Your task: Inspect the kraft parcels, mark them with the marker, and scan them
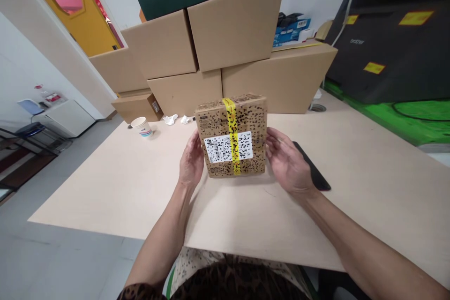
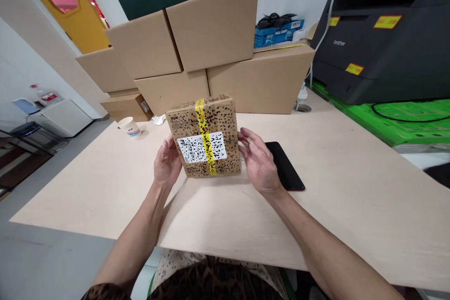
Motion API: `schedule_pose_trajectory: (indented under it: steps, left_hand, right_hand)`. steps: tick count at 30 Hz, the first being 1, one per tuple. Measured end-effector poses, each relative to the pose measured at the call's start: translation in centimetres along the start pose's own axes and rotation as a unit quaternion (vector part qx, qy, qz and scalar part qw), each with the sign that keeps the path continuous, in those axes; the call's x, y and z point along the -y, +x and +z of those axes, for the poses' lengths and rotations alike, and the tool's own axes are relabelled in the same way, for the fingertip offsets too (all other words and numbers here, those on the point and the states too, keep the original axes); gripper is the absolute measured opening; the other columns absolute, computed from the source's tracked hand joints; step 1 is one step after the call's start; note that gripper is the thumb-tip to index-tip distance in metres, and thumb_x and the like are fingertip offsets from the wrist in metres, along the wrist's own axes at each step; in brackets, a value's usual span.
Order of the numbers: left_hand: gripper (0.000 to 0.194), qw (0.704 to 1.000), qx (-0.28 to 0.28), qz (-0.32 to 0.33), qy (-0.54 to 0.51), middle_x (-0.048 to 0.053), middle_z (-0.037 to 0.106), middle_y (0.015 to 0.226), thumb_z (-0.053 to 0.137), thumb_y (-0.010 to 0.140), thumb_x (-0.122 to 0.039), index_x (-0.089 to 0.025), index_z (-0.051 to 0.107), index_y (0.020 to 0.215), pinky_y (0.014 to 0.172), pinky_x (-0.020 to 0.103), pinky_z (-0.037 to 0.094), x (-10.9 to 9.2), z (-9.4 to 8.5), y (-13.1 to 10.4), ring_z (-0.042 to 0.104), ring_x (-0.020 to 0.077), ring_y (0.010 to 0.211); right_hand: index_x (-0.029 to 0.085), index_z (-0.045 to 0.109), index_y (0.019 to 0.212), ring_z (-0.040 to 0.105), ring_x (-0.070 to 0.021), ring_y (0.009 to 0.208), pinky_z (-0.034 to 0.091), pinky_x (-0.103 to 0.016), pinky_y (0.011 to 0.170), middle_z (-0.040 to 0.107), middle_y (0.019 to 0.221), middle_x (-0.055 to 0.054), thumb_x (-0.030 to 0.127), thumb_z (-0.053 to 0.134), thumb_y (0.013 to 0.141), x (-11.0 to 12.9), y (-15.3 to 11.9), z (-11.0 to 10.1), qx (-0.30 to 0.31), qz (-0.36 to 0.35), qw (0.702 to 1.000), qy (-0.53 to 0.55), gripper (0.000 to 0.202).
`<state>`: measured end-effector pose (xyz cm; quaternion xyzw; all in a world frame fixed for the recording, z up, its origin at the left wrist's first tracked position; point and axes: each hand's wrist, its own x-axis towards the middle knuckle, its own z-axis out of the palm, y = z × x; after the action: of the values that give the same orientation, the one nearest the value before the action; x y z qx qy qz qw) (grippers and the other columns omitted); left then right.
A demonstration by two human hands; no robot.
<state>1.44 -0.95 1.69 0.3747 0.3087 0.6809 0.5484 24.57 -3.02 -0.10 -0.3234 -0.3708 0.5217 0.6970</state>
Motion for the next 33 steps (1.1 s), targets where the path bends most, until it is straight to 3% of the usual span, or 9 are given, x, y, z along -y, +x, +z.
schedule_pose_trajectory:
  steps: [7, 12, 16, 20, 24, 28, 33]
  left_hand:
    - [0.030, 0.999, -0.039, 0.003, -0.037, 0.005, 0.080, 0.118, 0.073, 0.084, -0.049, -0.022, 0.080, 0.097, 0.110, 0.036, 0.051, -0.3, 0.1, 0.1, 0.062, 0.0271, 0.135]
    - [0.036, 1.000, -0.001, 0.026, 0.000, 0.005, 0.080, 0.120, 0.079, 0.078, -0.052, -0.023, 0.080, 0.099, 0.116, 0.039, 0.049, 0.6, -0.1, -0.2, 0.061, 0.0289, 0.137]
    - [0.043, 0.998, 0.046, 0.039, 0.030, 0.004, 0.076, 0.131, 0.078, 0.079, -0.057, -0.026, 0.079, 0.109, 0.122, 0.045, 0.043, 0.9, -0.3, -0.5, 0.054, 0.0311, 0.145]
    - [0.052, 0.998, 0.050, 0.019, 0.037, 0.005, 0.075, 0.133, 0.075, 0.080, -0.064, -0.026, 0.077, 0.115, 0.125, 0.048, 0.039, 0.9, -0.2, -0.7, 0.049, 0.0323, 0.149]
    - [0.061, 0.996, 0.072, 0.008, 0.046, 0.005, 0.072, 0.139, 0.073, 0.081, -0.069, -0.027, 0.073, 0.125, 0.127, 0.048, 0.037, 1.2, -0.4, -0.8, 0.046, 0.0325, 0.151]
    - [0.077, 0.990, 0.118, 0.002, 0.075, 0.004, 0.061, 0.154, 0.067, 0.081, -0.078, -0.030, 0.063, 0.141, 0.129, 0.049, 0.033, 1.5, -0.5, -0.9, 0.036, 0.0326, 0.158]
    - [0.100, 0.959, 0.250, -0.026, 0.133, 0.004, 0.026, 0.176, 0.070, 0.079, -0.077, -0.031, 0.037, 0.162, 0.135, 0.050, 0.014, 1.3, -0.6, -1.1, 0.016, 0.0332, 0.164]
  right_hand:
    - [0.030, 0.077, 0.104, 0.065, -0.0291, 0.127, 0.050, -0.051, 0.111, 0.077, 0.119, -0.005, 0.045, 0.062, 0.090, 0.0, 0.5, -0.8, -0.005, -0.031, 1.000, 0.001, 0.026]
    - [0.031, 0.075, 0.119, 0.061, -0.0313, 0.135, 0.051, -0.052, 0.113, 0.073, 0.131, -0.005, 0.046, 0.066, 0.090, -0.5, 0.2, -1.4, 0.055, -0.059, 0.996, -0.040, 0.034]
    - [0.042, 0.056, 0.145, 0.047, -0.0326, 0.149, 0.049, -0.053, 0.116, 0.054, 0.158, -0.001, 0.063, 0.068, 0.089, -0.8, 0.2, -1.9, 0.125, -0.119, 0.978, -0.114, 0.061]
    - [0.044, 0.036, 0.158, 0.032, -0.0356, 0.158, 0.039, -0.056, 0.124, 0.036, 0.170, -0.002, 0.080, 0.076, 0.072, -0.3, 0.5, -2.4, 0.208, -0.196, 0.942, -0.175, 0.102]
    - [0.037, 0.022, 0.164, 0.034, -0.0385, 0.157, 0.038, -0.059, 0.124, 0.032, 0.171, -0.011, 0.068, 0.091, 0.062, 0.3, 0.2, -2.2, 0.213, -0.207, 0.924, -0.240, 0.126]
    - [0.035, 0.032, 0.158, 0.049, -0.0368, 0.147, 0.050, -0.055, 0.115, 0.047, 0.162, -0.011, 0.051, 0.095, 0.063, -0.1, -0.3, -1.8, 0.139, -0.173, 0.958, -0.180, 0.115]
    - [0.029, 0.065, 0.125, 0.068, -0.0329, 0.128, 0.057, -0.050, 0.107, 0.075, 0.130, -0.006, 0.051, 0.082, 0.075, 0.0, -0.6, -0.8, 0.009, -0.043, 0.999, 0.005, 0.057]
